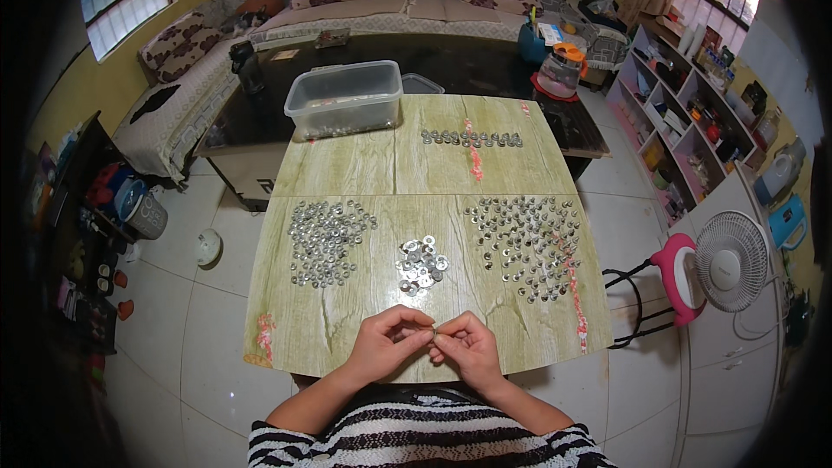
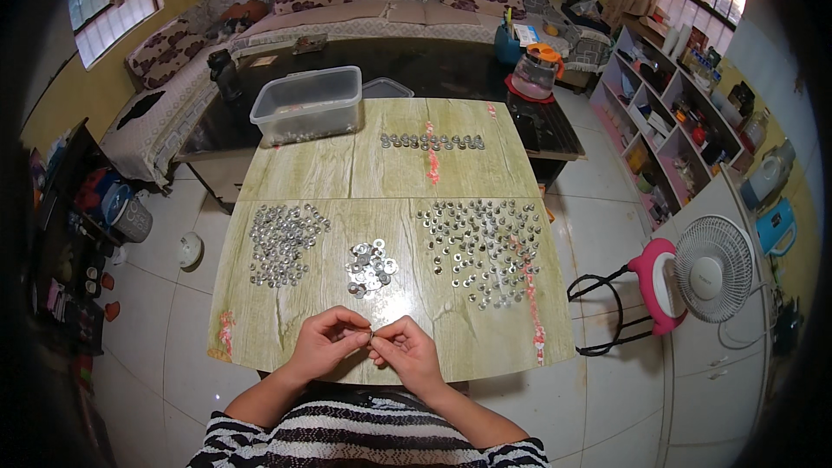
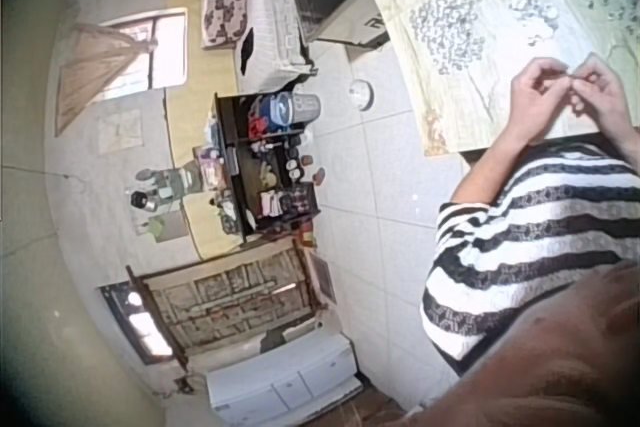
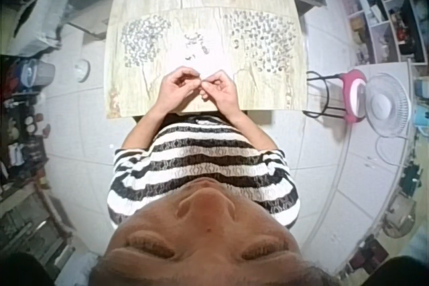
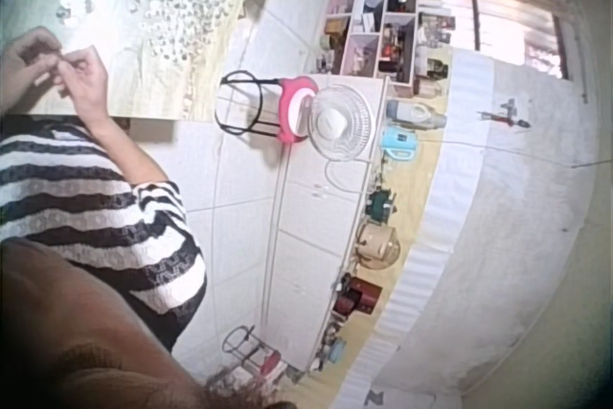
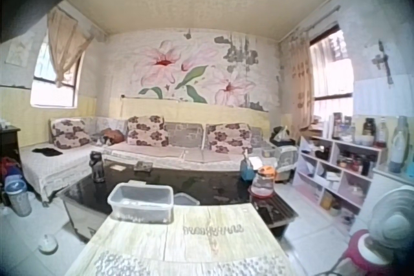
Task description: The person slides washers onto bolts by hand and arranges the assembled bolts into rows on the table.
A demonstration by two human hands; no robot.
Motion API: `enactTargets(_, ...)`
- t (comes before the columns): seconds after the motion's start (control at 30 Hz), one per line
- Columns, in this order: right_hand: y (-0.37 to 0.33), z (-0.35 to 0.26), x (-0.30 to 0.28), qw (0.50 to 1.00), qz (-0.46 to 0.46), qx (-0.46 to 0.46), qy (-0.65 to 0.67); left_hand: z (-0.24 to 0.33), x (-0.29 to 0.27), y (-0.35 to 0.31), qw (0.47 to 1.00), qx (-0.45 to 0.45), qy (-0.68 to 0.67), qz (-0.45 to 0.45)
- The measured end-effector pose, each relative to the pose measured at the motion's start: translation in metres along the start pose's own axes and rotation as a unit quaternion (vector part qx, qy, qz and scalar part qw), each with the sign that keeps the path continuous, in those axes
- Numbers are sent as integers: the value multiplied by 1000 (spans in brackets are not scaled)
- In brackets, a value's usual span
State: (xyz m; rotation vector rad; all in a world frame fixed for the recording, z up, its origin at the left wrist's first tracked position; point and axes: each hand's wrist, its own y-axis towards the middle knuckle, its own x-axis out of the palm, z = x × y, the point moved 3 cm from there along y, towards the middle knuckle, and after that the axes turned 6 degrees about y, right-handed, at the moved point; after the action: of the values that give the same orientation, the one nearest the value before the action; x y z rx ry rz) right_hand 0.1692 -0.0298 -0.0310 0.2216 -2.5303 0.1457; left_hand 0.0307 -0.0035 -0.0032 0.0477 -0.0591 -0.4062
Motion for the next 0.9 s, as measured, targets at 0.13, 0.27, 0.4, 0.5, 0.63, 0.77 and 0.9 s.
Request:
enactTargets(0.13, 1, 0, 0, 1000, 2, -3, -6, 2, 2, 0, 1000, 27, -3, -3)
enactTargets(0.27, 0, 0, 0, 1000, 2, -1, -11, -2, 0, 0, 1000, -2, 10, -8)
enactTargets(0.4, 1, -2, 1, 1000, 3, -10, 1, 2, 3, 1, 1000, 15, 14, 14)
enactTargets(0.5, 0, 0, -1, 1000, -1, -6, -5, -4, 2, 1, 1000, -4, 26, 5)
enactTargets(0.63, -1, -1, 1, 1000, 6, -8, -3, -2, 1, 0, 998, 50, 40, 22)
enactTargets(0.77, -1, -2, 0, 1000, 0, -13, -7, 1, 2, 0, 1000, 11, 5, 0)
enactTargets(0.9, 2, -9, 5, 1000, -7, -14, -20, 2, -1, 2, 998, 53, -16, -3)
